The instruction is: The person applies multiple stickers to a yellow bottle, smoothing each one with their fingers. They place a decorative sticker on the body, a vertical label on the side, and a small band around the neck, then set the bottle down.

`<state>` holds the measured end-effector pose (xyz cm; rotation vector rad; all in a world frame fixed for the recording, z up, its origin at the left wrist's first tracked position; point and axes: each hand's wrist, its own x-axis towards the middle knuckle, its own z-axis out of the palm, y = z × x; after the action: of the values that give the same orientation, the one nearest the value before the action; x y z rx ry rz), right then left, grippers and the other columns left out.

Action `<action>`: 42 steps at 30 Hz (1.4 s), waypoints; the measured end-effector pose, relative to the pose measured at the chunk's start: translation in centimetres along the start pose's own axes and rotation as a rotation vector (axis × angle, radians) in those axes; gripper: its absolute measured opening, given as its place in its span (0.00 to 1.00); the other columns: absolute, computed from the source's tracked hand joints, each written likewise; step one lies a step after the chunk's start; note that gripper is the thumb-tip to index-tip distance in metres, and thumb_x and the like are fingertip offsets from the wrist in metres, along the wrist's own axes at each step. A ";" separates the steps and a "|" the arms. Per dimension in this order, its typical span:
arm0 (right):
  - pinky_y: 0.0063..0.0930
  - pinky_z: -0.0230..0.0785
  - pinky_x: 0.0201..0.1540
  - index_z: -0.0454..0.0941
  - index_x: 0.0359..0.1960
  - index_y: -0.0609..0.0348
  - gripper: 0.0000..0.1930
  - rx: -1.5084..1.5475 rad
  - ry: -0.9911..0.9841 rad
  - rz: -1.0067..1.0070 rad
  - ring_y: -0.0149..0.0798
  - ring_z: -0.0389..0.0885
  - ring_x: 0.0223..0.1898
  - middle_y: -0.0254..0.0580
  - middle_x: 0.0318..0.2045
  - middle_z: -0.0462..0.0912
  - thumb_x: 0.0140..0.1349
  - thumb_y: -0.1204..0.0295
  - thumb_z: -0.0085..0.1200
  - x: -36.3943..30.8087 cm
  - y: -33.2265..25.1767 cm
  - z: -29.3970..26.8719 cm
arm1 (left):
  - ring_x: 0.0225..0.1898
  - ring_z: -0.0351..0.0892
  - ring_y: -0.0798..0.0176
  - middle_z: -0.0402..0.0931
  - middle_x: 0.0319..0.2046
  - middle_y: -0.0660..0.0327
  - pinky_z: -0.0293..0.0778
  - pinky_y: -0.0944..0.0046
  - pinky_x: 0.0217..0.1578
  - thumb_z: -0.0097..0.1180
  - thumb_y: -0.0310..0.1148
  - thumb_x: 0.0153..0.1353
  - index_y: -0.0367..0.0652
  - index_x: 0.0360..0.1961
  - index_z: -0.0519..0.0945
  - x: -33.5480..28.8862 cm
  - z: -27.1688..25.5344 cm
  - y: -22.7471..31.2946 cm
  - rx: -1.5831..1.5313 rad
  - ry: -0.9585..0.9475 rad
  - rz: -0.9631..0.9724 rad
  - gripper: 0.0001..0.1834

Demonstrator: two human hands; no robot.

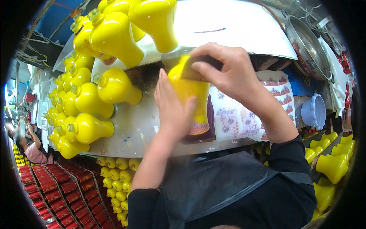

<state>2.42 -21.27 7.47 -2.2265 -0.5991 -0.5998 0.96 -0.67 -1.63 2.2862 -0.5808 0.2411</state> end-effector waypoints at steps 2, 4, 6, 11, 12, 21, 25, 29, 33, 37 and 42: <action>0.28 0.84 0.43 0.86 0.45 0.61 0.07 -0.117 -0.046 0.100 0.42 0.90 0.37 0.47 0.36 0.89 0.69 0.73 0.60 1.0 0.2 0.2 | 0.77 0.45 0.30 0.48 0.76 0.32 0.41 0.40 0.76 0.60 0.50 0.63 0.27 0.78 0.43 -0.7 0.1 -0.3 -0.056 -0.021 -0.047 0.56; 0.29 0.83 0.41 0.86 0.44 0.61 0.08 -0.216 -0.035 0.100 0.42 0.90 0.35 0.47 0.34 0.89 0.70 0.72 0.59 1.7 0.5 0.3 | 0.75 0.52 0.32 0.53 0.74 0.33 0.48 0.42 0.75 0.64 0.50 0.58 0.31 0.79 0.44 -1.3 0.0 -0.8 -0.268 -0.117 -0.221 0.59; 0.28 0.82 0.39 0.86 0.44 0.59 0.08 -0.255 -0.065 0.141 0.42 0.89 0.33 0.47 0.33 0.89 0.70 0.70 0.59 2.1 0.7 0.3 | 0.74 0.56 0.35 0.56 0.74 0.35 0.53 0.44 0.74 0.66 0.50 0.55 0.33 0.79 0.46 -1.9 -0.3 -1.4 -0.538 -0.249 -0.358 0.60; 0.29 0.80 0.35 0.87 0.45 0.54 0.08 -0.373 0.137 -0.186 0.37 0.87 0.30 0.41 0.31 0.87 0.65 0.72 0.65 -0.1 0.2 0.3 | 0.70 0.66 0.38 0.68 0.67 0.42 0.60 0.47 0.71 0.74 0.44 0.48 0.37 0.75 0.58 -3.7 -1.6 -1.6 -0.609 -0.417 -0.053 0.56; 0.30 0.79 0.35 0.87 0.47 0.51 0.12 -0.491 0.075 -0.215 0.35 0.86 0.32 0.37 0.31 0.86 0.61 0.73 0.68 -1.5 -0.5 0.1 | 0.68 0.69 0.37 0.72 0.64 0.44 0.63 0.46 0.69 0.75 0.40 0.47 0.38 0.73 0.62 -4.1 -1.7 -1.4 -0.501 -0.362 -0.027 0.53; 0.31 0.80 0.36 0.86 0.43 0.52 0.16 -0.219 0.230 -0.127 0.41 0.87 0.32 0.39 0.33 0.87 0.52 0.80 0.70 -7.8 -2.2 1.7 | 0.67 0.72 0.47 0.71 0.67 0.48 0.65 0.50 0.68 0.76 0.35 0.56 0.38 0.76 0.61 -6.6 -0.6 -1.1 -0.201 -0.027 0.042 0.50; 0.34 0.81 0.40 0.86 0.41 0.53 0.15 -0.230 0.195 -0.083 0.46 0.87 0.35 0.43 0.36 0.88 0.51 0.80 0.71 -10.5 -3.2 2.6 | 0.67 0.71 0.46 0.71 0.67 0.46 0.64 0.50 0.69 0.75 0.38 0.56 0.38 0.75 0.62 -7.4 0.0 -1.1 -0.137 0.047 -0.020 0.50; 0.37 0.78 0.36 0.85 0.41 0.52 0.16 -0.108 0.207 -0.124 0.46 0.85 0.33 0.42 0.32 0.85 0.49 0.77 0.69 -12.7 -4.0 4.4 | 0.68 0.70 0.45 0.72 0.66 0.47 0.65 0.51 0.69 0.71 0.36 0.59 0.38 0.73 0.68 -6.9 0.8 -1.7 -0.329 -0.062 -0.096 0.42; 0.39 0.72 0.29 0.85 0.41 0.50 0.15 -0.152 0.231 -0.007 0.46 0.78 0.24 0.40 0.26 0.82 0.50 0.79 0.68 -13.7 -4.3 4.3 | 0.68 0.71 0.45 0.77 0.63 0.49 0.64 0.50 0.70 0.74 0.32 0.55 0.38 0.71 0.71 -7.3 0.6 -1.5 -0.309 0.066 -0.049 0.42; 0.30 0.80 0.38 0.86 0.47 0.58 0.15 0.051 0.167 0.115 0.40 0.87 0.35 0.45 0.37 0.88 0.57 0.82 0.67 -14.7 -4.4 2.2 | 0.66 0.72 0.51 0.74 0.65 0.51 0.65 0.54 0.69 0.74 0.29 0.57 0.37 0.74 0.66 -7.6 0.0 -1.4 -0.237 0.080 0.002 0.44; 0.20 0.72 0.46 0.82 0.51 0.60 0.10 0.587 0.358 0.796 0.26 0.79 0.39 0.33 0.44 0.82 0.72 0.78 0.52 -17.5 -1.7 -3.0 | 0.67 0.72 0.50 0.75 0.62 0.48 0.66 0.53 0.68 0.76 0.32 0.55 0.35 0.75 0.64 -6.9 1.3 -1.1 -0.551 -0.049 -0.223 0.48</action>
<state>-12.95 -26.49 0.09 -1.5538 0.2807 -0.3223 -4.61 1.36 -5.55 1.8013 -0.3552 -0.0796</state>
